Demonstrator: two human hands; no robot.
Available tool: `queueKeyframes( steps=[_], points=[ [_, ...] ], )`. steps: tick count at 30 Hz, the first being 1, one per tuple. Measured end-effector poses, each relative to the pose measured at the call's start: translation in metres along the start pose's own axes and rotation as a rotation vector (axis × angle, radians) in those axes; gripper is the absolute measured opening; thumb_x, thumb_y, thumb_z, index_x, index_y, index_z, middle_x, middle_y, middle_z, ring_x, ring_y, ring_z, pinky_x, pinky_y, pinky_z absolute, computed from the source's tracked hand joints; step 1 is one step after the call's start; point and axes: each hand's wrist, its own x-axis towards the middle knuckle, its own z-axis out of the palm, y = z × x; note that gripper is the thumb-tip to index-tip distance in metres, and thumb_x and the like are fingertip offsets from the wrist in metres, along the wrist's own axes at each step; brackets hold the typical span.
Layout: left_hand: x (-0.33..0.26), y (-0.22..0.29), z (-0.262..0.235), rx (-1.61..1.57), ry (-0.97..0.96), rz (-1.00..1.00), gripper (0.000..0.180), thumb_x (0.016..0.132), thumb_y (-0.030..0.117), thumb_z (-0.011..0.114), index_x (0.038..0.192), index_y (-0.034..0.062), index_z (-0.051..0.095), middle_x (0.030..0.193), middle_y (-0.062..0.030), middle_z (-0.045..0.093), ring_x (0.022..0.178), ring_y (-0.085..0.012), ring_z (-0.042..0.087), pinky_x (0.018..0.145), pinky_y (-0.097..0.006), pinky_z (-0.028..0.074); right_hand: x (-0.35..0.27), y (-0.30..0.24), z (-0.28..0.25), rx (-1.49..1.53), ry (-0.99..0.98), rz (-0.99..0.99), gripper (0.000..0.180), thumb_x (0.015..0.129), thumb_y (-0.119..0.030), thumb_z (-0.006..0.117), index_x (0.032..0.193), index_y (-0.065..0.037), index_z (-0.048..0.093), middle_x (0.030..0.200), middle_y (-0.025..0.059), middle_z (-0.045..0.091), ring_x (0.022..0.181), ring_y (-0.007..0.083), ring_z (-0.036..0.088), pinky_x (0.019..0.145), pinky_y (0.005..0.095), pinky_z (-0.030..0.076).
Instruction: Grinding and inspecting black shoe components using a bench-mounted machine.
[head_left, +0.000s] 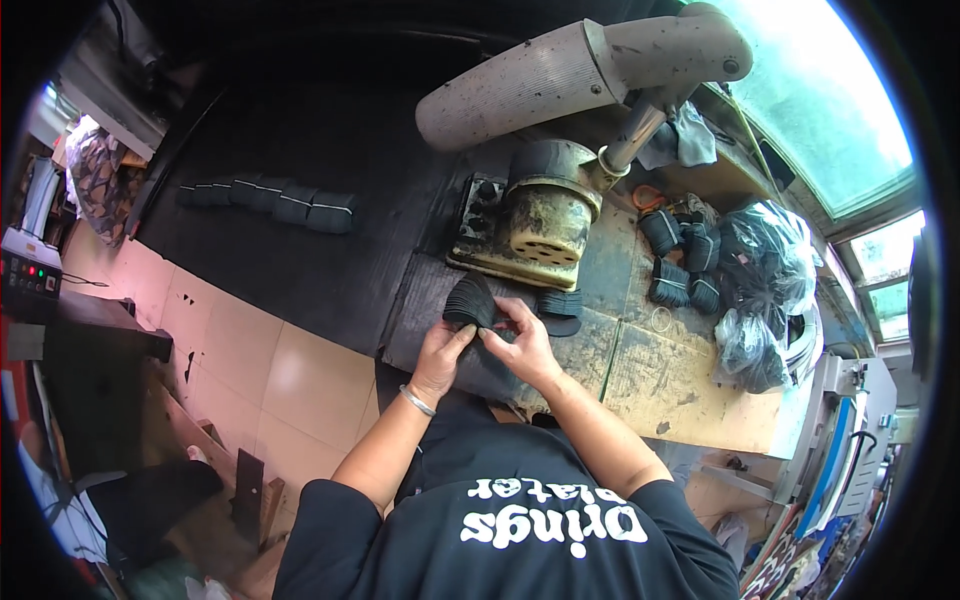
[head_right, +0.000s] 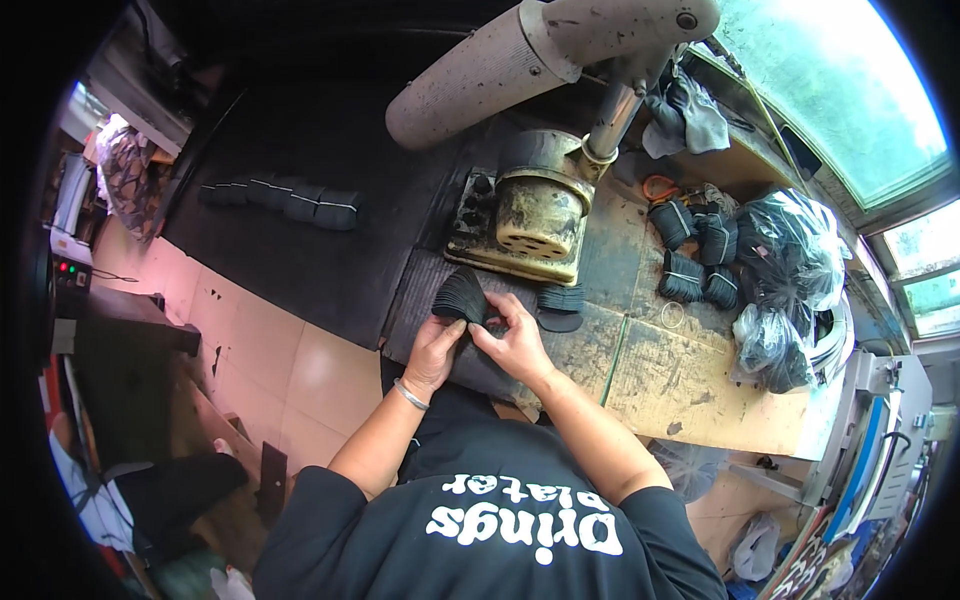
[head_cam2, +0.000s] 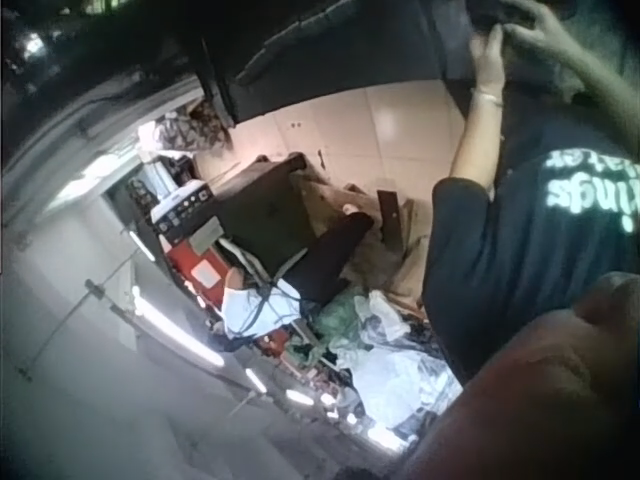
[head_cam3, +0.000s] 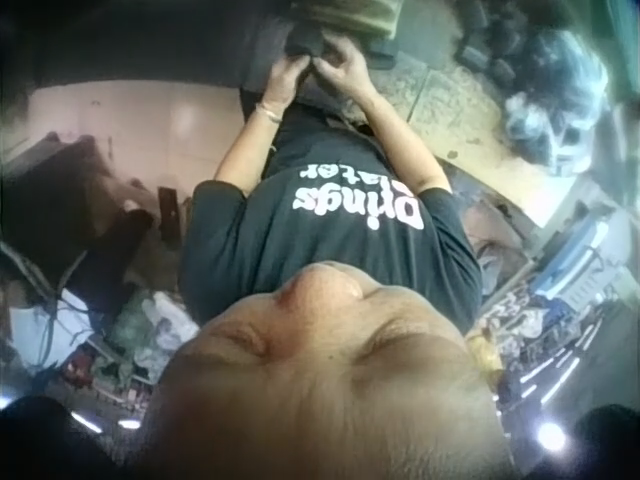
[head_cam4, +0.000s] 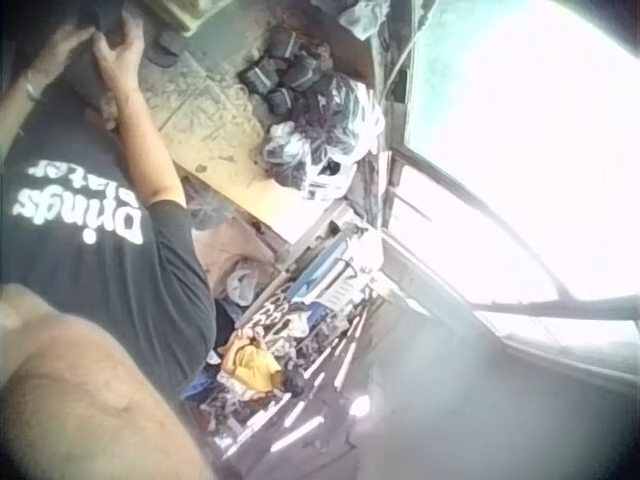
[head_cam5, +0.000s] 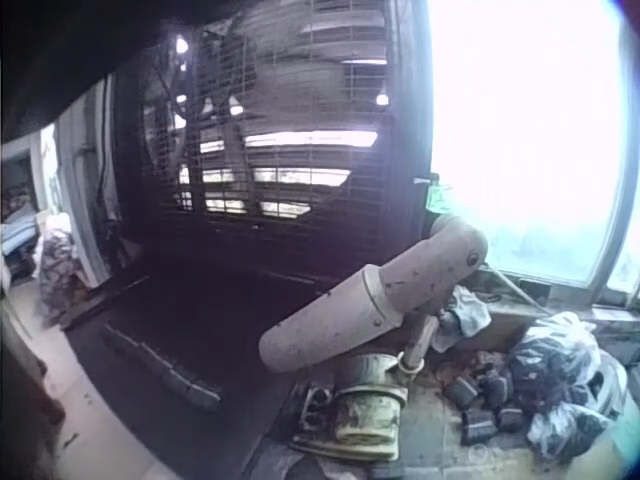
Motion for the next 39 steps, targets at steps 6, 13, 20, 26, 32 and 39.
queueKeyframes(
  steps=[6,13,20,26,32,39],
  points=[
    [0.013,0.057,0.002,1.484,-0.085,0.510,0.087,0.074,0.017,0.080,0.149,0.0011,0.038,0.152,-0.0197,0.043,0.145,-0.0392,0.035,0.122,-0.047,0.025,0.010,0.018,-0.006,-0.579,-0.097,-0.268,0.055,0.075,-0.015,0.076,0.127,-0.002,0.062,0.117,0.0153,0.064,0.111,0.0341,0.059,0.097,0.0413,0.047],
    [0.041,0.081,-0.013,1.654,-0.357,0.412,0.050,0.074,0.016,0.079,0.122,0.0065,0.066,0.122,-0.0135,0.063,0.126,-0.0336,0.053,0.116,-0.050,0.032,0.005,0.016,-0.005,-0.598,-0.079,-0.271,0.054,0.078,-0.016,0.076,0.128,-0.003,0.062,0.120,0.0145,0.064,0.114,0.0353,0.058,0.099,0.0432,0.045],
    [0.065,0.099,-0.020,1.713,-0.116,0.522,0.049,0.073,0.012,0.081,0.119,0.0038,0.064,0.116,-0.0140,0.065,0.117,-0.0343,0.058,0.109,-0.046,0.038,-0.049,0.024,-0.028,-0.592,0.077,-0.322,0.039,0.082,-0.011,0.074,0.120,-0.003,0.065,0.121,0.0130,0.065,0.113,0.0327,0.061,0.098,0.0420,0.046],
    [0.057,0.096,-0.008,1.725,0.070,0.693,0.081,0.069,0.019,0.087,0.139,0.0010,0.050,0.137,-0.0184,0.056,0.132,-0.0373,0.048,0.112,-0.046,0.036,-0.067,0.035,-0.085,-0.785,0.226,-0.287,0.033,0.083,-0.008,0.073,0.116,-0.004,0.068,0.123,0.0113,0.067,0.113,0.0308,0.062,0.096,0.0417,0.048],
    [0.037,0.044,0.036,1.656,-0.138,0.745,0.057,0.075,0.021,0.083,0.124,0.0010,0.063,0.124,-0.0170,0.064,0.117,-0.0366,0.058,0.102,-0.046,0.045,-0.047,0.051,-0.126,-1.033,-0.041,-0.390,0.031,0.088,-0.016,0.065,0.116,-0.004,0.068,0.120,0.0093,0.068,0.112,0.0270,0.062,0.095,0.0384,0.048],
    [0.035,-0.028,0.070,1.642,-0.312,0.604,0.045,0.083,0.020,0.078,0.123,0.0045,0.066,0.124,-0.0130,0.065,0.117,-0.0311,0.060,0.102,-0.041,0.046,-0.033,0.054,-0.143,-1.236,-0.327,-0.542,0.037,0.087,-0.017,0.061,0.120,-0.003,0.067,0.121,0.0094,0.068,0.109,0.0239,0.063,0.094,0.0357,0.047]
  ],
)
